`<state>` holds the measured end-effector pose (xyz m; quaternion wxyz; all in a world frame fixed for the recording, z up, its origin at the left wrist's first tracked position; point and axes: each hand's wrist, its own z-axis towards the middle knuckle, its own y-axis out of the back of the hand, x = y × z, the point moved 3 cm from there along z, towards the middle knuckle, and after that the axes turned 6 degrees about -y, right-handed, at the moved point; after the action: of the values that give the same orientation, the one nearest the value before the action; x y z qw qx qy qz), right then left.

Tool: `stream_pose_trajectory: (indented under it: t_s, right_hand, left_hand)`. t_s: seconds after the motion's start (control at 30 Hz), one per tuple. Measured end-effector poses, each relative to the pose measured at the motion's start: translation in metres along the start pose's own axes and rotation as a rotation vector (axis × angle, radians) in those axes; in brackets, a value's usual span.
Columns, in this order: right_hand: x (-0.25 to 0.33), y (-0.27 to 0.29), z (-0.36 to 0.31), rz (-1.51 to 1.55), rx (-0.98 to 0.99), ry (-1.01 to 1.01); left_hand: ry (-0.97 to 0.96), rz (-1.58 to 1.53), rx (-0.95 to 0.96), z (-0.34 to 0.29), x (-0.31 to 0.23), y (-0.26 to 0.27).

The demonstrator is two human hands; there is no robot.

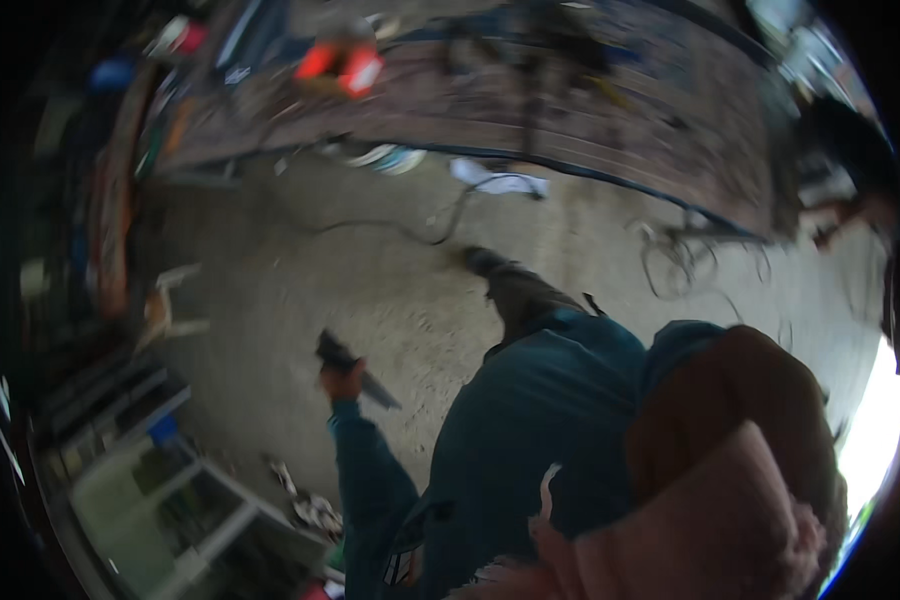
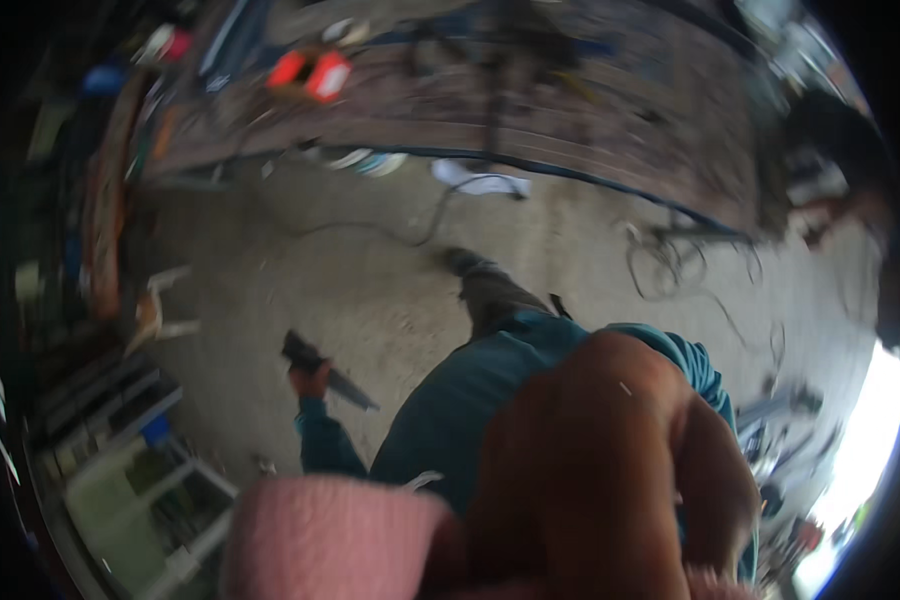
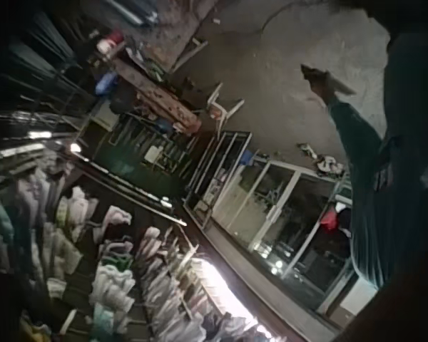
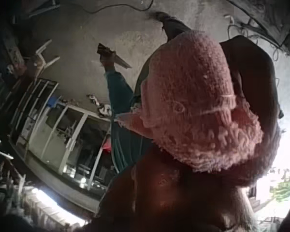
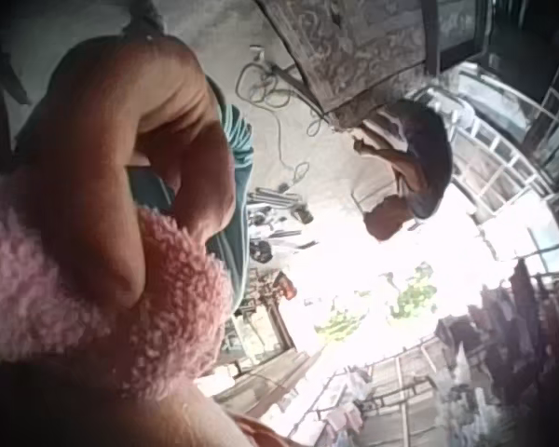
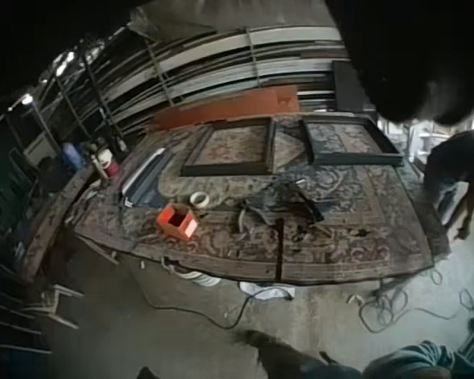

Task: Measuring and cutting metal profiles using a miter saw in a workshop.

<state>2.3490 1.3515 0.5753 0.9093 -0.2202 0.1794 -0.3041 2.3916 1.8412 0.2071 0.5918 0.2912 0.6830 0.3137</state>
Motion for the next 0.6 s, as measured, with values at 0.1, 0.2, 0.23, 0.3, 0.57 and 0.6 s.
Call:
stream_pose_trajectory:
  t_s: [0.1,0.2,0.23,0.3,0.57,0.6]
  right_hand:
    - [0.024,0.088,0.069,0.007,0.008,-0.239]
    - [0.038,0.182,0.162,-0.087,0.002,-0.449]
    - [0.045,0.213,0.190,-0.131,0.004,-0.513]
    - [0.039,0.266,0.241,-0.241,0.058,-0.614]
    - [0.036,0.603,0.344,-0.722,-0.377,-1.084]
    - [0.050,0.663,0.352,-1.045,-0.411,-0.974]
  left_hand:
    - [0.056,-0.049,-0.072,0.002,-0.039,0.035]
    - [0.293,-0.220,-0.222,-0.008,0.019,0.069]
    - [0.395,-0.311,-0.297,-0.016,0.040,0.078]
    - [0.513,-0.377,-0.463,-0.051,0.099,0.088]
    - [1.025,-0.405,-0.671,-0.074,0.295,0.086]
    - [1.114,-0.472,-0.638,-0.054,0.313,0.100]
